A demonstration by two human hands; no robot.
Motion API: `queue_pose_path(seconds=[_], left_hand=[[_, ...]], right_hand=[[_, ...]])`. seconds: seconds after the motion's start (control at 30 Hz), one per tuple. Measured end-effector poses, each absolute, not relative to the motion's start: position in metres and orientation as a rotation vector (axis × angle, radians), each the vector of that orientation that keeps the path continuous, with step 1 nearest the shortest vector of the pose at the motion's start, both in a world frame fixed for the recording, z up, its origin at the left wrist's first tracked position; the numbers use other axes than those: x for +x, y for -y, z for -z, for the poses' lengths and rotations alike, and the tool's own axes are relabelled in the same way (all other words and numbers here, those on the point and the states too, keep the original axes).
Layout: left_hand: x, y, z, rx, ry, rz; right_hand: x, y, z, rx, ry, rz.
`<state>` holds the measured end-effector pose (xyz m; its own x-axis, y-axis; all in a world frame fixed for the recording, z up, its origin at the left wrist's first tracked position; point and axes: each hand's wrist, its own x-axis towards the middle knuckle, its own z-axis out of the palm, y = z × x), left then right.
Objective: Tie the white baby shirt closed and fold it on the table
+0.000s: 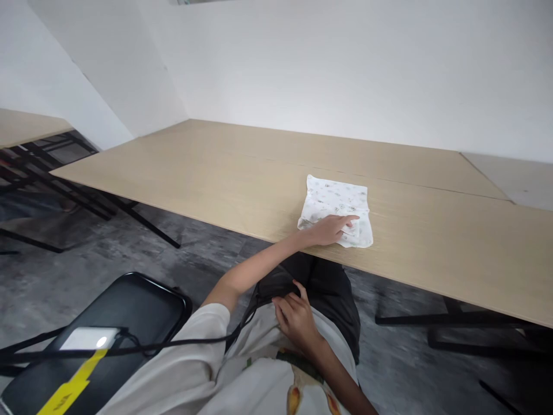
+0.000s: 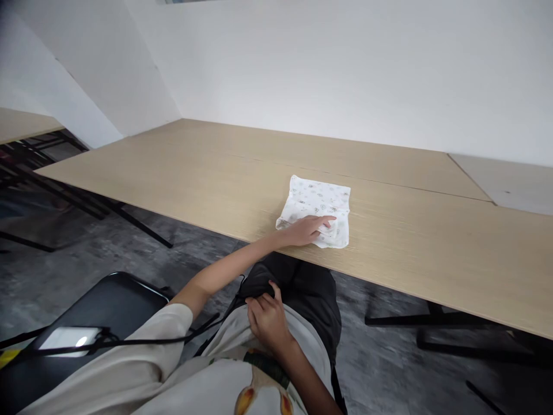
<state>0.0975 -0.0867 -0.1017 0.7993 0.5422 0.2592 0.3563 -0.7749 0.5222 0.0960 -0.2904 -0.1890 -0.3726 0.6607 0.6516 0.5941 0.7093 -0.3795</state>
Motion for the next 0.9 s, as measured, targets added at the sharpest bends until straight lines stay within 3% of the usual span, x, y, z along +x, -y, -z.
queue_pose_path(seconds=[0.3, 0.6, 0.9], left_hand=[[0.026, 0.092, 0.084, 2.823, -0.861, -0.427], [-0.021, 0.084, 0.102, 2.85, -1.029, -0.512], [-0.043, 0.08, 0.102, 2.794, -0.909, -0.57]], right_hand=[[0.13, 0.284, 0.168, -0.942, 1.962, -0.035], [0.233, 0.211, 0.12, -1.188, 1.868, 0.417], [0.279, 0.196, 0.133, -1.354, 1.939, 0.037]])
